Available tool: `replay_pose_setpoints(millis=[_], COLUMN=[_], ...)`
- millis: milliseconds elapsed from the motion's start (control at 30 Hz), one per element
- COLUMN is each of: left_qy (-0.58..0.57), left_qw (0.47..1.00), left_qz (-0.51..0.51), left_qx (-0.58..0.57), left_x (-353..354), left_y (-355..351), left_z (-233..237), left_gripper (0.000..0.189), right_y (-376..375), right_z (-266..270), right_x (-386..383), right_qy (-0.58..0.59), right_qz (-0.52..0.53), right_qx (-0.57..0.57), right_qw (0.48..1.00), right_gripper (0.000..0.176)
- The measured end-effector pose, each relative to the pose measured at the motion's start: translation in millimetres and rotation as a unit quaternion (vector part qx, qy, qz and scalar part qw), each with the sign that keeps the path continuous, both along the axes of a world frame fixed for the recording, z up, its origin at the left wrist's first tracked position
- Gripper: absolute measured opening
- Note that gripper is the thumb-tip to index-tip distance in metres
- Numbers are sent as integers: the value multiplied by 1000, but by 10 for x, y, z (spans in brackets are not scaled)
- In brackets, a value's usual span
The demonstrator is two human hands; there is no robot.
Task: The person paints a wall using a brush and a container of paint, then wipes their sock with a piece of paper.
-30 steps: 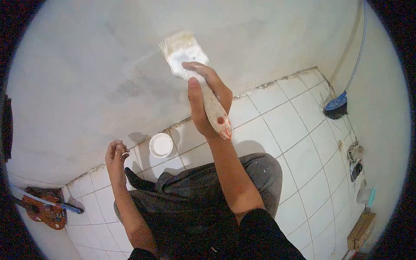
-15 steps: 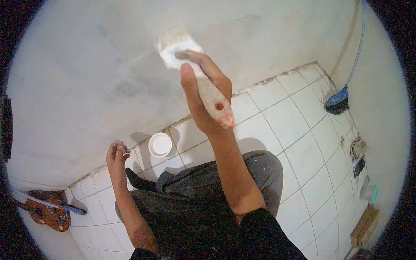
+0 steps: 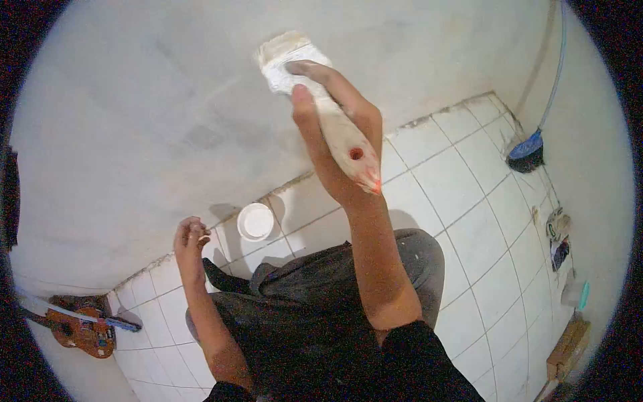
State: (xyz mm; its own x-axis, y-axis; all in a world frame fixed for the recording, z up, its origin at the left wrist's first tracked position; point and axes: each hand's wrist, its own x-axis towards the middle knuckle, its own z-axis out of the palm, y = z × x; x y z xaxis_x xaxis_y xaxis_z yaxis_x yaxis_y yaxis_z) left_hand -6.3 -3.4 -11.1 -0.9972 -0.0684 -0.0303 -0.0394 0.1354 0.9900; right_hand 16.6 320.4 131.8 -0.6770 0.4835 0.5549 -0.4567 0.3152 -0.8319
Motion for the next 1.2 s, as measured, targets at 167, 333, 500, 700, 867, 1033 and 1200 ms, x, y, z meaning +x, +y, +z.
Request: replay_pose_setpoints(millis=[167,333,500,700,867,1033,1200], left_qy=[7,8,21,9,38,29,29], left_qw=[999,998,996,993,991,993,992], left_qz=[-19,2,-3,23,0,18,22], left_qx=[29,56,90,120,131,109,117], left_x=[-37,2,18,40,19,29,23], left_y=[-25,-74,-108,-139,-182,-174,-183], left_z=[-9,21,31,86,21,73,79], left_gripper=[21,22,22,15,19,18,18], right_y=[-87,-66,-123,-203,-71,-2,234], right_z=[141,-26,78,179,23,143,407], right_x=[-208,-192,49,266,377,392,187], right_qy=[47,-49,-51,42,-9,-45,74], right_qz=[-1,33,31,-44,-42,-144,-106], right_qx=[7,46,15,-14,49,324,482], right_qw=[999,997,998,998,998,934,867], right_gripper=[32,31,25,45,47,53,48])
